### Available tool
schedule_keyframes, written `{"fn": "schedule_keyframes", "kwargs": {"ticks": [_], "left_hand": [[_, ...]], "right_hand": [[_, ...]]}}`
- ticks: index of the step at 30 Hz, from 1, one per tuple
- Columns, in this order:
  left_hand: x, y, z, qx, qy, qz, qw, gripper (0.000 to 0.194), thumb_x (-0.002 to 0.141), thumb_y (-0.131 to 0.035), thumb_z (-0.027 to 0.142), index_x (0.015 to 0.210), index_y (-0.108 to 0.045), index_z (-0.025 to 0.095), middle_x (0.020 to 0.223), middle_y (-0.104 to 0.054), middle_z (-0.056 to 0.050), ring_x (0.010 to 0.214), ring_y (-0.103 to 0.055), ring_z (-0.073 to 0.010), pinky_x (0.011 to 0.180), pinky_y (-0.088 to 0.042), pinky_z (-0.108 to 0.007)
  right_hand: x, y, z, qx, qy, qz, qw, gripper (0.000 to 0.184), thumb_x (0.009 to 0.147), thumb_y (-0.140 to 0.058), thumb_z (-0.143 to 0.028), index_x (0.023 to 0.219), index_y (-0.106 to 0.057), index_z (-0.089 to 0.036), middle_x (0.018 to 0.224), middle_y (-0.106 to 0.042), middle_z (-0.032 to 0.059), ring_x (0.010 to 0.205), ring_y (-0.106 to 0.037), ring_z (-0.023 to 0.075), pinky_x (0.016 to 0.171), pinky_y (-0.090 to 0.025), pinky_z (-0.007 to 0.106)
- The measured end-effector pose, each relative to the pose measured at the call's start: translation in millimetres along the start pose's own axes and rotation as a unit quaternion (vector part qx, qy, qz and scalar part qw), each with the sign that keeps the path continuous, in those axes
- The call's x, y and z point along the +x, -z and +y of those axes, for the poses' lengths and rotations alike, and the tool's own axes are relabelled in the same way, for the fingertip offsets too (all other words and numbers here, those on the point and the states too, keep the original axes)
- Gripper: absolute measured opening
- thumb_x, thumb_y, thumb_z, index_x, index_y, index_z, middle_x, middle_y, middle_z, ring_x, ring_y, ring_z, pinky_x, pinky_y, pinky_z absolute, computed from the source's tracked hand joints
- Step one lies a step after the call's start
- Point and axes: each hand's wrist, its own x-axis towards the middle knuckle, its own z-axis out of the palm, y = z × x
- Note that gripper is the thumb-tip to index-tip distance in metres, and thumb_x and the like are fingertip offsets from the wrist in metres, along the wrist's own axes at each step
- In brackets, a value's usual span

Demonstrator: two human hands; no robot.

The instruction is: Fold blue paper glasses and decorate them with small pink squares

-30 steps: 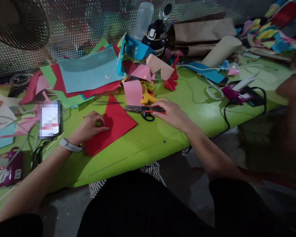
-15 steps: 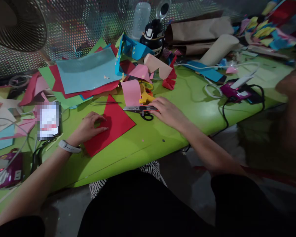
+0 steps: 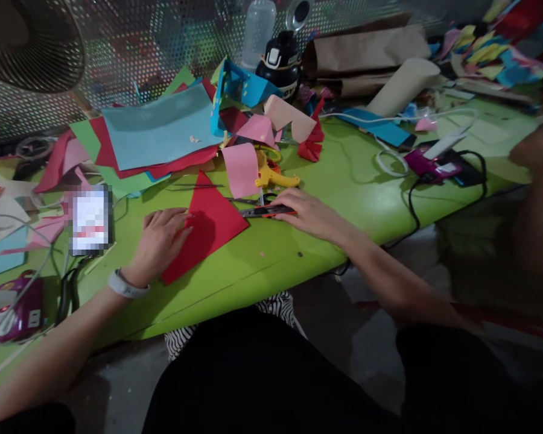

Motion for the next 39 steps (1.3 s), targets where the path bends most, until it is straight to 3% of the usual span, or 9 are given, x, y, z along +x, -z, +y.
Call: {"fn": "schedule_keyframes", "kwargs": {"ticks": [4, 7, 10, 14, 22, 29, 39], "left_hand": [[-29, -14.2, 20, 0.033, -0.096, -0.055, 0.993, 0.058, 0.1, -0.043, 0.05, 0.154, -0.034, 0.029, 0.161, -0.034, -0.008, 0.149, -0.028, -0.0301, 0.123, -0.01, -0.054], [-37, -16.3, 19, 0.033, -0.142, -0.111, 0.983, 0.072, 0.098, -0.042, 0.059, 0.159, -0.02, 0.028, 0.166, -0.021, -0.008, 0.153, -0.018, -0.0279, 0.124, -0.006, -0.051], [-34, -11.1, 10, 0.028, -0.157, -0.135, 0.978, 0.076, 0.096, -0.041, 0.063, 0.159, -0.019, 0.026, 0.166, -0.016, -0.01, 0.153, -0.015, -0.0285, 0.125, -0.005, -0.05], [-30, -8.9, 4, 0.016, -0.17, -0.129, 0.977, 0.079, 0.095, -0.043, 0.065, 0.159, -0.023, 0.025, 0.166, -0.017, -0.01, 0.153, -0.015, -0.0295, 0.125, -0.005, -0.049], [-31, -16.5, 3, 0.002, -0.18, -0.132, 0.975, 0.081, 0.094, -0.047, 0.063, 0.16, -0.014, 0.031, 0.167, -0.014, -0.006, 0.153, -0.017, -0.0268, 0.125, -0.005, -0.048], [-31, -16.8, 3, 0.018, -0.188, -0.122, 0.974, 0.081, 0.095, -0.046, 0.063, 0.16, -0.016, 0.027, 0.166, -0.015, -0.009, 0.153, -0.016, -0.027, 0.125, -0.004, -0.047], [-31, -15.9, 6, 0.014, -0.184, -0.122, 0.975, 0.085, 0.094, -0.042, 0.066, 0.161, -0.01, 0.025, 0.166, -0.018, -0.009, 0.153, -0.018, -0.0267, 0.125, -0.005, -0.046]], "right_hand": [[-1, -6, -10, -0.004, 0.007, 0.006, 1.0, 0.021, 0.095, -0.055, -0.027, 0.112, -0.065, -0.022, 0.111, -0.063, 0.0112, 0.11, -0.061, 0.0286, 0.099, -0.051, 0.05], [-4, -7, -17, -0.012, 0.013, 0.004, 1.0, 0.021, 0.096, -0.053, -0.026, 0.112, -0.066, -0.022, 0.111, -0.063, 0.0114, 0.107, -0.062, 0.0278, 0.097, -0.052, 0.049], [-11, -6, -18, -0.003, 0.02, -0.014, 1.0, 0.022, 0.097, -0.051, -0.027, 0.114, -0.064, -0.021, 0.112, -0.063, 0.0117, 0.107, -0.062, 0.0267, 0.095, -0.053, 0.047], [-19, -6, -14, 0.012, 0.024, -0.012, 1.0, 0.022, 0.098, -0.051, -0.03, 0.113, -0.065, -0.022, 0.112, -0.064, 0.0112, 0.108, -0.062, 0.0262, 0.096, -0.052, 0.046], [-18, -12, -9, 0.01, 0.027, -0.008, 1.0, 0.025, 0.098, -0.051, -0.031, 0.116, -0.067, -0.026, 0.113, -0.066, 0.0089, 0.109, -0.062, 0.0256, 0.098, -0.051, 0.047], [-26, -11, -3, 0.029, 0.056, 0.011, 0.998, 0.025, 0.098, -0.052, -0.028, 0.116, -0.07, -0.024, 0.111, -0.068, 0.0094, 0.106, -0.063, 0.0247, 0.095, -0.053, 0.046], [-28, -20, -18, 0.003, 0.073, 0.044, 0.996, 0.024, 0.098, -0.054, -0.027, 0.115, -0.071, -0.022, 0.107, -0.069, 0.0106, 0.101, -0.064, 0.0239, 0.09, -0.056, 0.044]]}}
